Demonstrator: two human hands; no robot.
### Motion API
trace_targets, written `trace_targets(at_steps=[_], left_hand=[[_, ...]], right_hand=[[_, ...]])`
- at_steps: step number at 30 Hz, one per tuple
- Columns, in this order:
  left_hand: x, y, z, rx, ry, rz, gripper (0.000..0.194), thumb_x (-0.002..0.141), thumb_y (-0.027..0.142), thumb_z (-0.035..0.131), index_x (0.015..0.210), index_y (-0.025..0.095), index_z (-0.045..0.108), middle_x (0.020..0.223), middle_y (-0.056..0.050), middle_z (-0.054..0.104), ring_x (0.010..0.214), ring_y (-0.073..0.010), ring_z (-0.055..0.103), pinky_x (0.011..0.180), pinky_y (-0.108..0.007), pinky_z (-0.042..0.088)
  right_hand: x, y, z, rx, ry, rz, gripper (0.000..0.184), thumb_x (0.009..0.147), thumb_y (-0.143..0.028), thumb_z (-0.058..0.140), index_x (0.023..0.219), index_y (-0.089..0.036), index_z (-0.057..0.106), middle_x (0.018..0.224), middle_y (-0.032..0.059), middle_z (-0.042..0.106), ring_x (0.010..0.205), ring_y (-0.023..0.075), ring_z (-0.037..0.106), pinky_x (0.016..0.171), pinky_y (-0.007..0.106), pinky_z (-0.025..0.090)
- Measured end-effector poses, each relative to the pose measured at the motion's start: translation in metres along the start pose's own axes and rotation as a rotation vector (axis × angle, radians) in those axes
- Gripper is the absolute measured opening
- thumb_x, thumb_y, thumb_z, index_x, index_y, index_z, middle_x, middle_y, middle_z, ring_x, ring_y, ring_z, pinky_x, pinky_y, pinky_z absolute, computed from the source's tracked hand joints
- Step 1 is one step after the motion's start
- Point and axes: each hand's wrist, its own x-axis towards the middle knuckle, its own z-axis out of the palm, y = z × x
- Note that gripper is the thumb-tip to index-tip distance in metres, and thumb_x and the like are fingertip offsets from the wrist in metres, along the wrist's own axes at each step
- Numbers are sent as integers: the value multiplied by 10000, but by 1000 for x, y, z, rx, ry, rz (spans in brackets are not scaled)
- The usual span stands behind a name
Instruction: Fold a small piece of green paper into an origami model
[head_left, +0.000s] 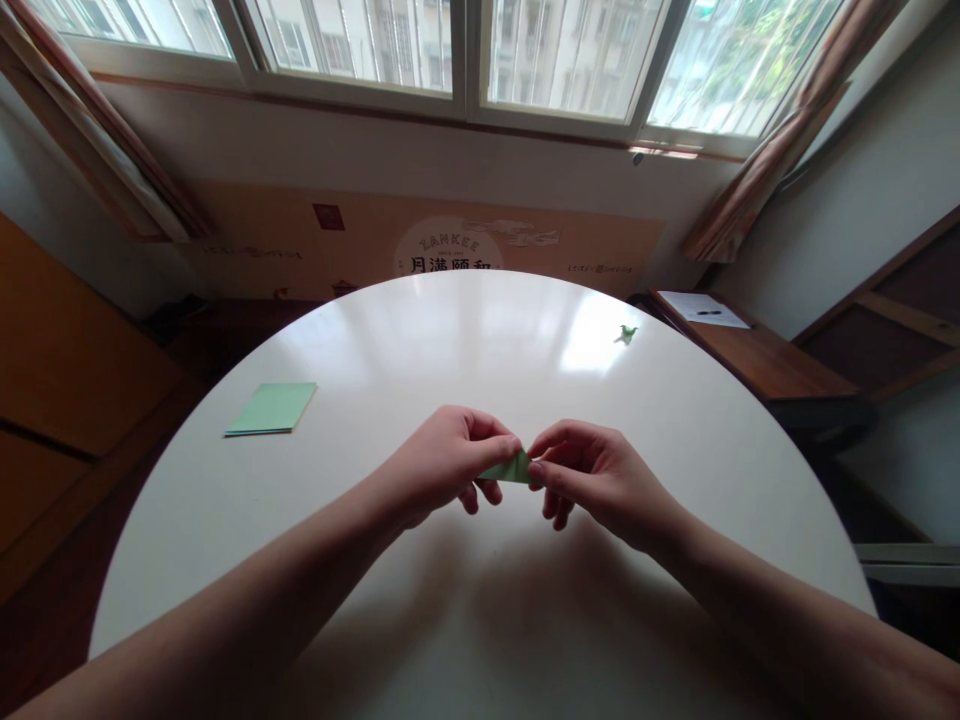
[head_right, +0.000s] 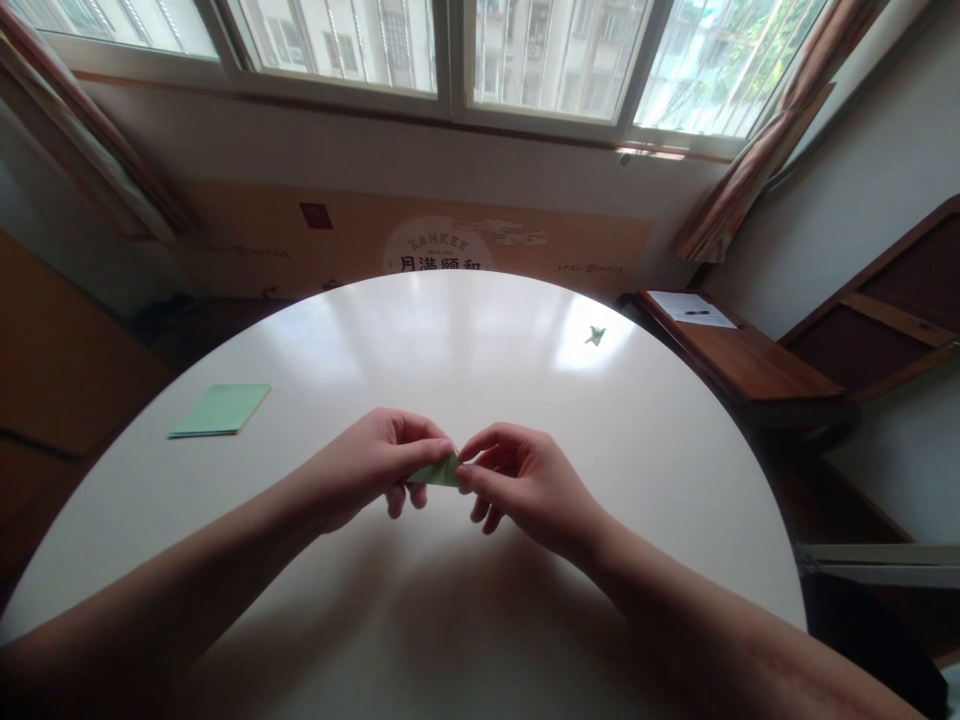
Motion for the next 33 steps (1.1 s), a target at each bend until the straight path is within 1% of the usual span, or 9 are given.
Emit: trace_targets(at_steps=[7,16,21,26,33], left_hand=[[-2,1,-2,-34,11,11,190,806,303,671,764,122,711,603,-37,659,508,-139,611,375,-185,449],[-2,2,-1,-31,7,-2,182,804,296,668,731,130,685,540,-7,618,457,-126,590,336,-169,417],[-1,2,0,8,20,-8,165,784,287,662,731,132,686,570,-9,632,470,-134,617,338,-170,419],[-1,2,0,16,18,-9,162,772,289,660,733,135,684,577,-8,637,474,-138,624,346,-176,429],[-1,1,0,-21,-10,-29,164,800,286,653,740,136,681,537,13,604,453,-123,612,320,-150,385]], right_hand=[[-2,-1,1,10,32,-19,249,819,-334,780,981,-168,691,660,5,706,507,147,666,445,250,570],[-5,2,2,-71,81,-106,179,843,-278,749,997,-187,730,671,12,718,514,146,667,456,248,559],[-6,6,1,-132,63,-152,169,858,-272,738,1016,-213,736,691,8,721,537,151,678,480,262,572],[-6,6,0,-166,60,-162,172,866,-271,727,1026,-209,738,697,10,722,546,157,687,499,277,592],[-6,3,-1,-216,50,-171,139,867,-243,711,992,-199,750,712,20,727,550,154,683,516,283,598]])
